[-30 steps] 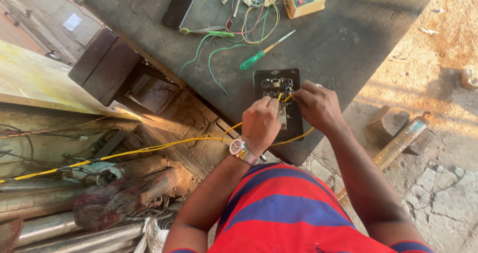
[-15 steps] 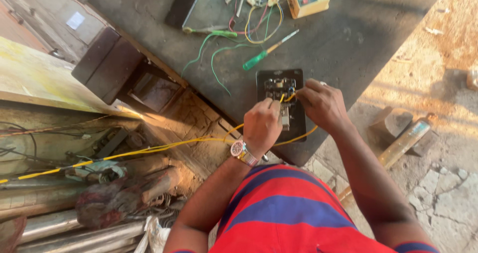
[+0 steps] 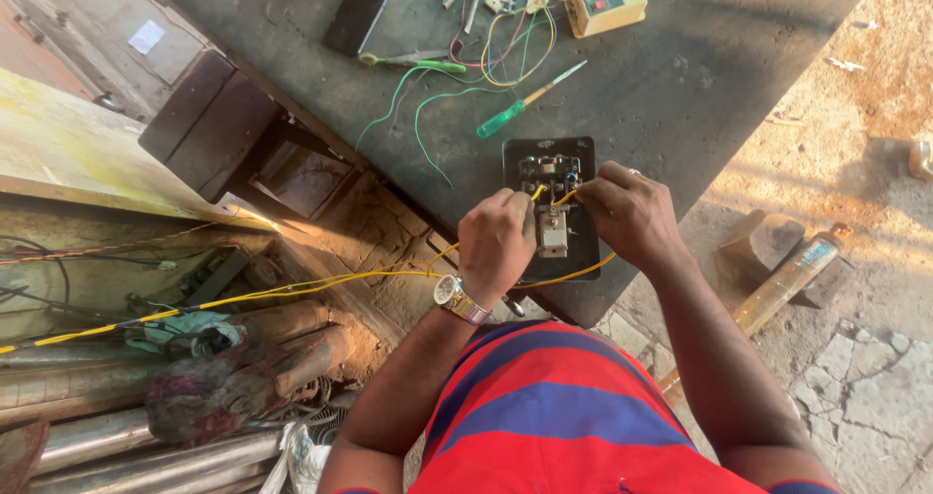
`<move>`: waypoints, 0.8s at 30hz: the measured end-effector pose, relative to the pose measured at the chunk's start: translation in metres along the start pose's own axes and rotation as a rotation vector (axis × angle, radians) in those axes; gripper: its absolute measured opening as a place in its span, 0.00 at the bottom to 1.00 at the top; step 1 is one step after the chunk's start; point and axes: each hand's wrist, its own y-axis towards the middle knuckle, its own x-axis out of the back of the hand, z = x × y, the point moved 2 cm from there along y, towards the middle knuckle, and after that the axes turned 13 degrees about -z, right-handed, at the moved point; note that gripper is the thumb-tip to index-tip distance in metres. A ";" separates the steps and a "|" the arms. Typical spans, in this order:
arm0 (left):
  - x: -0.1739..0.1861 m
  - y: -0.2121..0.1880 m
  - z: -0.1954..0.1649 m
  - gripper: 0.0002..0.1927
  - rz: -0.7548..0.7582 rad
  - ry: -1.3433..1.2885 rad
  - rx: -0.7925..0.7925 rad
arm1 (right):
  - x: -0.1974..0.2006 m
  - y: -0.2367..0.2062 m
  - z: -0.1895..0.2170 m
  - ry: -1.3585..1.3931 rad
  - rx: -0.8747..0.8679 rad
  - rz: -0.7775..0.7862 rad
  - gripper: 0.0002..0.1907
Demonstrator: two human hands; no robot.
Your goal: The person strips the ends of a yellow wire and connects them to terminals on a small electrical component placed on a workbench. The person uses their hands to manipulate the wire and component throughout the clip.
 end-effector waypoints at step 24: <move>-0.005 -0.002 0.002 0.06 0.045 -0.005 -0.024 | -0.020 0.018 0.000 -0.091 0.075 0.112 0.04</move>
